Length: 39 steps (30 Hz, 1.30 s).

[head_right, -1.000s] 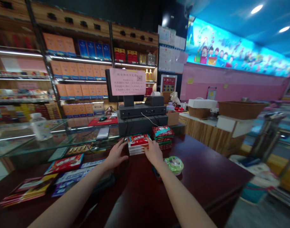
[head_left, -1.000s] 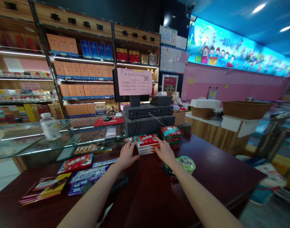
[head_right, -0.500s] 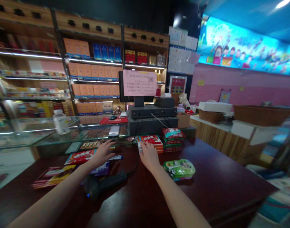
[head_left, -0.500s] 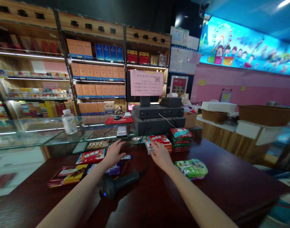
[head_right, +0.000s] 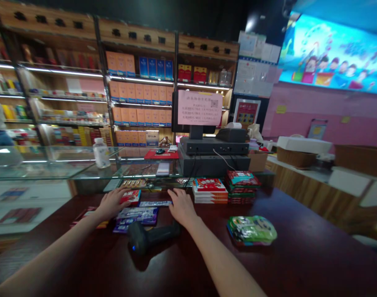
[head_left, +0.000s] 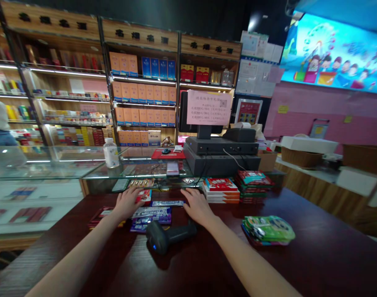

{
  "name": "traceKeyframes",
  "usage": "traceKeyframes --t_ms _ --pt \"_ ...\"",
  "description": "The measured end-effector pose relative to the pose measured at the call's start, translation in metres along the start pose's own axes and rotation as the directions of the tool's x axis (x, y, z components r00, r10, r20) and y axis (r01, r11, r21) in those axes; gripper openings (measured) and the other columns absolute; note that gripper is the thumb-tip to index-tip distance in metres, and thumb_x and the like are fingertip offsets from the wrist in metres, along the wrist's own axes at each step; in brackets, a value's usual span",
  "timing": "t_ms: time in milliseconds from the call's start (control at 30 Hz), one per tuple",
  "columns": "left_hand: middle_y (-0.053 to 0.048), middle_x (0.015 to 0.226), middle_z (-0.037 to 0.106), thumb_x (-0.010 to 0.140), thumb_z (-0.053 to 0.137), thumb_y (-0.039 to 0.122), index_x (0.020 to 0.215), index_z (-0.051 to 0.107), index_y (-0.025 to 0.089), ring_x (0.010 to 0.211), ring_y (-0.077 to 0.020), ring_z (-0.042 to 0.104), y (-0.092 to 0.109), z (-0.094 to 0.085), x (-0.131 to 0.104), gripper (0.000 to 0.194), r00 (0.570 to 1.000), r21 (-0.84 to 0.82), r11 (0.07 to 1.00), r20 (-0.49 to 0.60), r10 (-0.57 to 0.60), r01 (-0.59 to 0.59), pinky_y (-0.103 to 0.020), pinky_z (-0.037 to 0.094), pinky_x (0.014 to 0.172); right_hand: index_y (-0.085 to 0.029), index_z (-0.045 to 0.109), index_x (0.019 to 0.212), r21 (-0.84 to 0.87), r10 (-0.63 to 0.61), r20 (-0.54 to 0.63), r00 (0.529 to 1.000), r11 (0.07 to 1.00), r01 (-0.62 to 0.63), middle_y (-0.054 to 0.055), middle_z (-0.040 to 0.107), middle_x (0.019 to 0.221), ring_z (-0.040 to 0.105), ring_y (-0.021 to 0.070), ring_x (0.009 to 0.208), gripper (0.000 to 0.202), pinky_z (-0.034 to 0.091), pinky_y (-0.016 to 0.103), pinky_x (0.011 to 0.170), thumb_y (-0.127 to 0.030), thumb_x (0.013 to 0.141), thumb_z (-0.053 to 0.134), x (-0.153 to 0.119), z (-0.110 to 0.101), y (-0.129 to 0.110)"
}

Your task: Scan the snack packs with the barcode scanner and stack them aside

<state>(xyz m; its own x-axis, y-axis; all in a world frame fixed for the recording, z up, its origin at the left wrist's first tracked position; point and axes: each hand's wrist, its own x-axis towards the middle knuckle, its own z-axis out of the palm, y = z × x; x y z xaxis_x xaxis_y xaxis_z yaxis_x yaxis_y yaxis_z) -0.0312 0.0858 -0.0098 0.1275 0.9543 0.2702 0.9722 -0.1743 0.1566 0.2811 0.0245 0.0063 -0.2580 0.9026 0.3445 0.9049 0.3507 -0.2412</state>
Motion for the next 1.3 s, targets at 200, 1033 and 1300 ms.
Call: traceKeyframes --t_ms 200,1033,1300 --pt "-0.013 0.147 0.054 0.088 0.05 0.048 0.136 0.057 0.026 0.14 -0.0369 0.042 -0.031 -0.006 -0.008 0.052 0.992 0.061 0.991 0.033 -0.125 0.123 -0.058 0.03 0.11 -0.019 0.052 0.145 0.037 -0.082 0.084 0.993 0.996 0.079 0.014 0.052 0.149 0.045 0.0316 0.137 0.054 0.039 0.05 0.109 -0.025 0.091 0.053 0.024 0.01 -0.033" --pt "-0.014 0.122 0.073 0.097 0.026 0.035 0.141 0.048 0.021 0.119 -0.0319 0.065 -0.07 -0.002 0.0 0.052 0.947 -0.035 0.948 0.078 -0.312 0.316 -0.062 0.028 0.111 -0.019 0.049 0.148 0.48 -0.155 0.292 0.944 0.877 -0.004 0.009 0.072 0.125 0.068 0.0261 0.114 0.062 0.049 0.036 0.098 -0.026 0.086 0.058 0.111 0.088 -0.075" --pt "-0.014 0.122 0.073 0.096 0.027 0.034 0.138 0.051 0.022 0.117 -0.0318 0.066 -0.069 -0.006 -0.002 0.05 0.944 -0.054 0.942 0.052 -0.327 0.33 -0.059 0.034 0.107 -0.025 0.049 0.147 0.55 -0.123 0.275 0.953 0.833 -0.052 0.004 0.076 0.111 0.071 0.0215 0.098 0.061 0.052 0.033 0.09 -0.027 0.087 0.059 0.111 0.09 -0.081"
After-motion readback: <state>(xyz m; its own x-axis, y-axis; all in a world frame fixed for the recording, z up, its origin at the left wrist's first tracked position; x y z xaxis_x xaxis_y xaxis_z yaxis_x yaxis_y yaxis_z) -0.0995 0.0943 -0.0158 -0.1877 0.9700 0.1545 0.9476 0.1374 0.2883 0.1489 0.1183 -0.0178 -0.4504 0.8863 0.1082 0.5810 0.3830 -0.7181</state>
